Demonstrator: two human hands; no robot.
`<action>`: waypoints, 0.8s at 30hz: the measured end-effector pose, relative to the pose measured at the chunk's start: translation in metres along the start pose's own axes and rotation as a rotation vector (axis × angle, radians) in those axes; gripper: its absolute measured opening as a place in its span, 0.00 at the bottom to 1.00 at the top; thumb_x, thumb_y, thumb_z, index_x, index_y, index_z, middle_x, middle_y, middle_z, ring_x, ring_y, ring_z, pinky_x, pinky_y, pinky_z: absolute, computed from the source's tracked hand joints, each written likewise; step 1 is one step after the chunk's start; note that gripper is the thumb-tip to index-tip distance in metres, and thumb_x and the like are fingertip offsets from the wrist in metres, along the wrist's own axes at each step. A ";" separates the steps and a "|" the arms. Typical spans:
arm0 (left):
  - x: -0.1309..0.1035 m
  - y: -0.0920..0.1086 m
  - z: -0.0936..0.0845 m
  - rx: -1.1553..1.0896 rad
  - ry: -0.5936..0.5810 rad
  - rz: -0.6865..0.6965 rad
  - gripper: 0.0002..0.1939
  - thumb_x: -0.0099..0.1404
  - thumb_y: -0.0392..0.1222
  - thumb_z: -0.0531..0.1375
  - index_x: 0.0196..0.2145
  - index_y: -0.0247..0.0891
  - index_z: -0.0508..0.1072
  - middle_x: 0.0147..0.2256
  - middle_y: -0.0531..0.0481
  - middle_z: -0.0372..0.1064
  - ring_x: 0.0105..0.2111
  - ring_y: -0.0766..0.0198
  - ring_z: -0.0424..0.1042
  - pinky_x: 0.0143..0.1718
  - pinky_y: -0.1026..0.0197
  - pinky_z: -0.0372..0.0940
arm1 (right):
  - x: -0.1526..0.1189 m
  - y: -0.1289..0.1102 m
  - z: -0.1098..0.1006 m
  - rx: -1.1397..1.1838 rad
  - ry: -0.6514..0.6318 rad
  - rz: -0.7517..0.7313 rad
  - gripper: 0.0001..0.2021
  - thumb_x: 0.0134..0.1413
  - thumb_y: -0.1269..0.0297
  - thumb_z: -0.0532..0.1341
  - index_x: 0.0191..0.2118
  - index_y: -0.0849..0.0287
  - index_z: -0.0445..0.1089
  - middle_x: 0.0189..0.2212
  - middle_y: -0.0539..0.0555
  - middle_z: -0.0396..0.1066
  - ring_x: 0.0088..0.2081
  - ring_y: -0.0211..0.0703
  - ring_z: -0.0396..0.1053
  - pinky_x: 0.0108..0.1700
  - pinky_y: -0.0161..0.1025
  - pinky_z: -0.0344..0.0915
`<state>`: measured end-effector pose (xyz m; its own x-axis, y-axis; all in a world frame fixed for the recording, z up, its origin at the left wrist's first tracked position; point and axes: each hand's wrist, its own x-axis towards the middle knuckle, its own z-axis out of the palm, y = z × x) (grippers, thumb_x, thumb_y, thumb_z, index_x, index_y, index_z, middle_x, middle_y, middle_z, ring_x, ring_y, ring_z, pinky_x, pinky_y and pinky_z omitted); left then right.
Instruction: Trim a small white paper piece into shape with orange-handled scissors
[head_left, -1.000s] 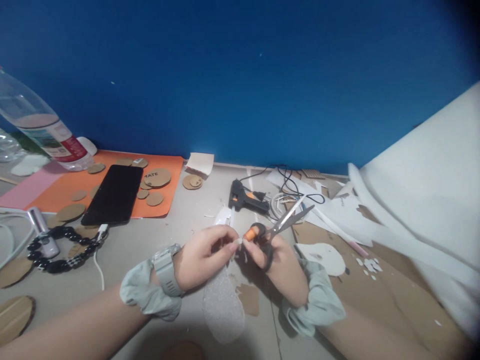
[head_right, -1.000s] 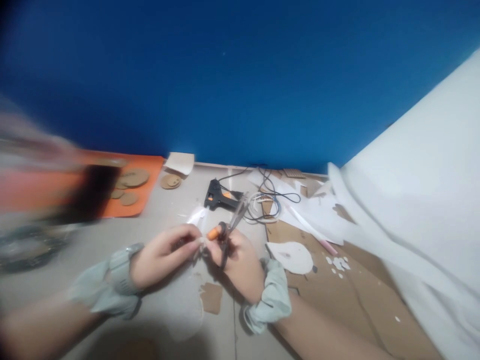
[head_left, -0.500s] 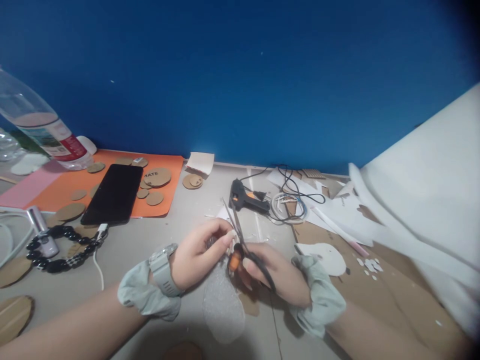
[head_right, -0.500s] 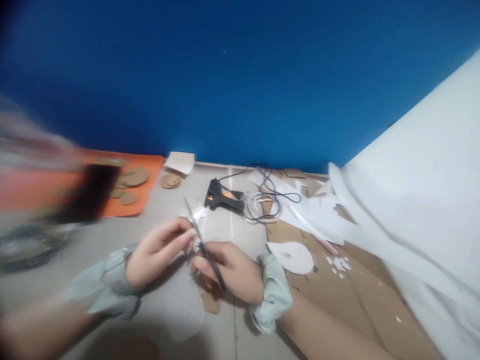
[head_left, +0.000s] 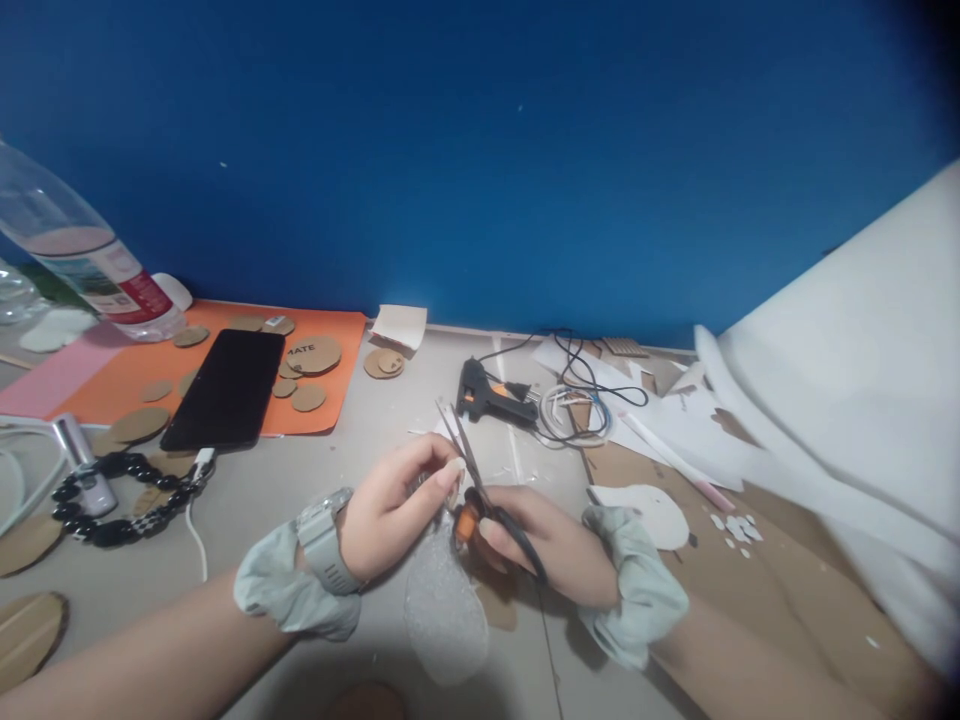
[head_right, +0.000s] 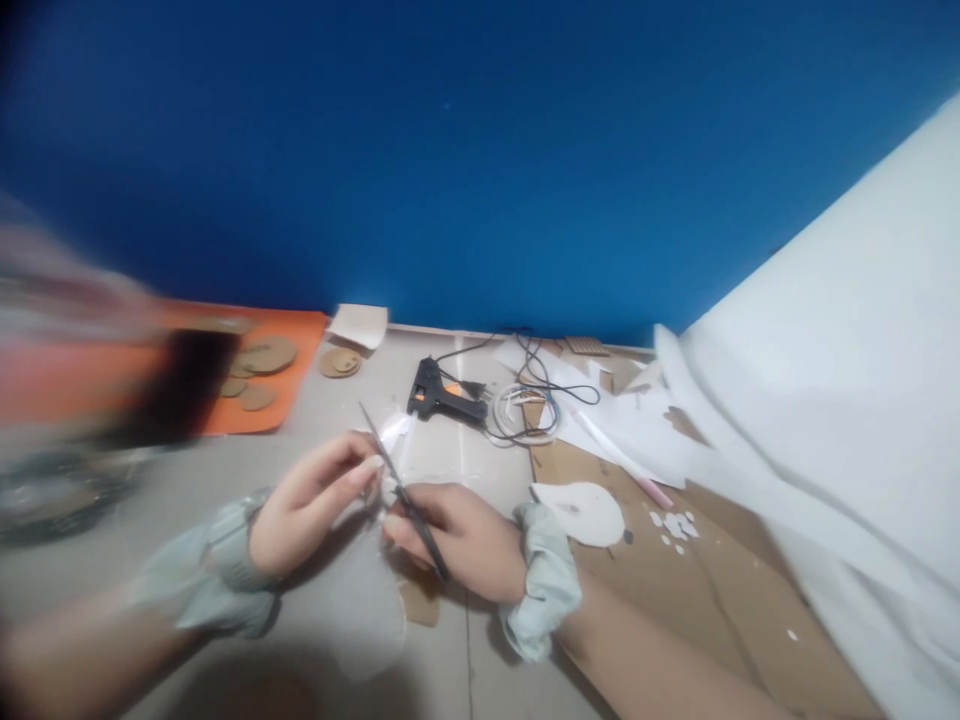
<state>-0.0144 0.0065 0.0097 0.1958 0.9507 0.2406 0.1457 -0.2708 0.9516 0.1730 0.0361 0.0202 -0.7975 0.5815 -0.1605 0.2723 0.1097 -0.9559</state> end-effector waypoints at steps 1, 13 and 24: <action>0.000 0.000 0.000 0.004 0.003 0.001 0.09 0.70 0.40 0.50 0.31 0.37 0.64 0.29 0.54 0.62 0.30 0.68 0.63 0.35 0.63 0.59 | 0.000 0.000 0.000 -0.011 0.004 0.002 0.24 0.58 0.41 0.50 0.29 0.61 0.61 0.23 0.49 0.61 0.25 0.35 0.57 0.28 0.33 0.57; 0.001 -0.003 0.000 0.090 0.022 0.022 0.07 0.70 0.39 0.51 0.33 0.37 0.64 0.31 0.53 0.65 0.32 0.67 0.64 0.37 0.63 0.60 | 0.000 -0.001 0.000 -0.061 0.019 0.006 0.19 0.63 0.49 0.50 0.29 0.60 0.59 0.24 0.48 0.60 0.26 0.35 0.57 0.30 0.32 0.57; 0.002 0.001 0.000 0.035 0.030 -0.016 0.09 0.69 0.40 0.51 0.31 0.37 0.65 0.29 0.51 0.66 0.32 0.65 0.65 0.36 0.61 0.61 | 0.000 -0.004 -0.001 -0.098 0.029 -0.012 0.19 0.62 0.48 0.49 0.30 0.60 0.60 0.24 0.49 0.61 0.26 0.36 0.58 0.31 0.34 0.58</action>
<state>-0.0141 0.0079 0.0108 0.1638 0.9589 0.2316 0.1830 -0.2602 0.9481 0.1723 0.0362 0.0237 -0.7854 0.6029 -0.1403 0.3153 0.1945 -0.9289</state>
